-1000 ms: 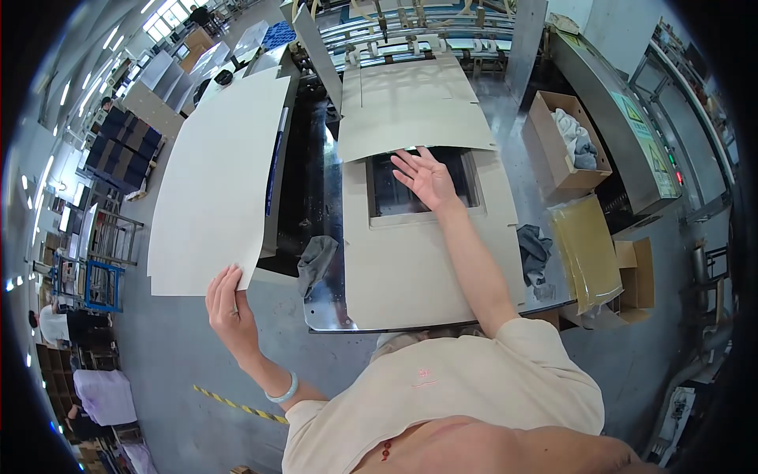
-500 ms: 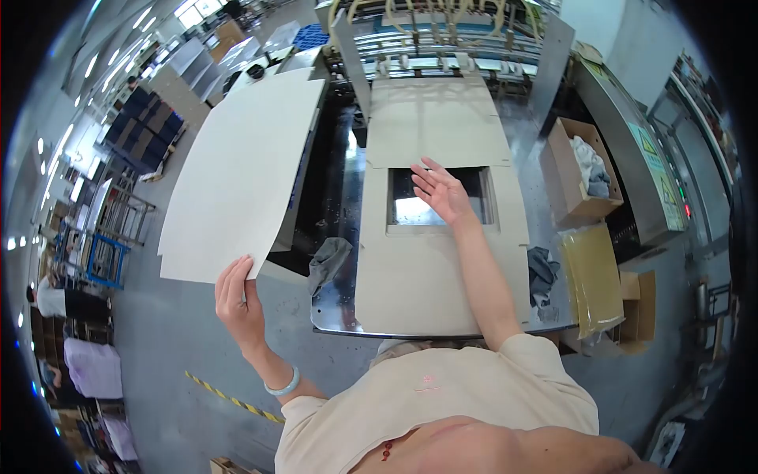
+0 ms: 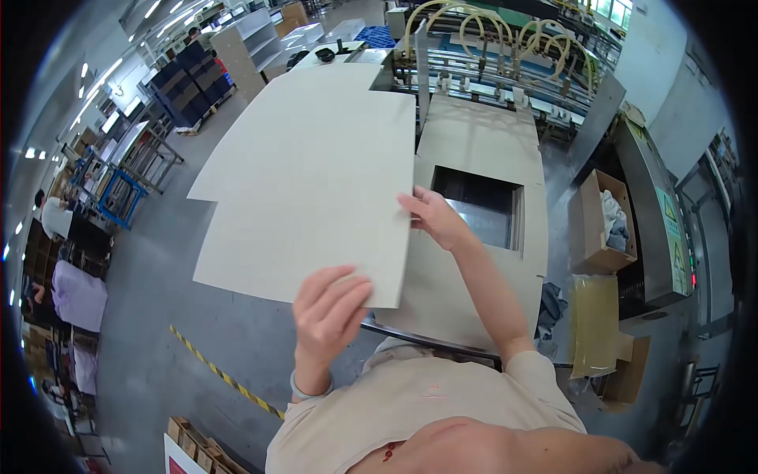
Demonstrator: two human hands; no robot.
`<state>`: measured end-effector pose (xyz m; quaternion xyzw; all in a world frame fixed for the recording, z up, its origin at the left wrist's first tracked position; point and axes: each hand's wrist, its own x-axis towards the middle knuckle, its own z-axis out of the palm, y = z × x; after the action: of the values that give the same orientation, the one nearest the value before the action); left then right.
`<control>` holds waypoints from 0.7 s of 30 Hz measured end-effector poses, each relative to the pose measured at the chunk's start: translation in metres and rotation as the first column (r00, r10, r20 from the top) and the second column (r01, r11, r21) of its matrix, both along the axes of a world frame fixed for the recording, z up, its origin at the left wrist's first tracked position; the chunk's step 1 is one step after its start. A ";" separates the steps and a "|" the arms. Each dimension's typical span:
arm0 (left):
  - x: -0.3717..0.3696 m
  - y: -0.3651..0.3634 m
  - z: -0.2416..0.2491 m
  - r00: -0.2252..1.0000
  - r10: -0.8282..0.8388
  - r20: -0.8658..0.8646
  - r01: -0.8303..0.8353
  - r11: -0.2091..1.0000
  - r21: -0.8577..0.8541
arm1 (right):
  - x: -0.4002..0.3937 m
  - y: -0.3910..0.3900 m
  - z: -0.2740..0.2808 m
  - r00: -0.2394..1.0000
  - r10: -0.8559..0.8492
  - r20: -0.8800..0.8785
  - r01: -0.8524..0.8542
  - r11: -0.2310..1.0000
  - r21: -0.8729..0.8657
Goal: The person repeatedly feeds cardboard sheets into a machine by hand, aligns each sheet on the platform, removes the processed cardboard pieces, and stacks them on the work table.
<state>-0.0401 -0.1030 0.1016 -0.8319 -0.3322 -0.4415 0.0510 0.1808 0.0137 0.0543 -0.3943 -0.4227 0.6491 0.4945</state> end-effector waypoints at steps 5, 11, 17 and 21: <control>-0.005 -0.007 0.009 0.998 -0.049 -0.037 0.043 0.988 -0.145 | 0.026 0.002 0.026 0.936 -0.042 0.349 -0.060 0.959 0.277; -0.052 0.023 -0.016 0.779 0.462 0.423 -0.317 0.873 -0.370 | 0.124 -0.017 0.083 0.586 -0.335 0.738 -0.018 0.905 0.424; -0.047 0.070 -0.060 0.368 0.412 0.834 0.694 0.475 -0.541 | 0.203 -0.023 0.082 0.614 -0.285 0.736 0.029 0.940 0.339; -0.013 0.096 -0.075 0.342 0.458 0.821 0.780 0.350 -0.519 | 0.222 -0.035 0.079 0.290 -0.339 0.895 0.015 0.937 0.350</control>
<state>-0.0532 -0.0068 0.0266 -0.3279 -0.3624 -0.5531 -0.6747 0.4027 -0.0214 0.1331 -0.6707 -0.6694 0.1691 0.2711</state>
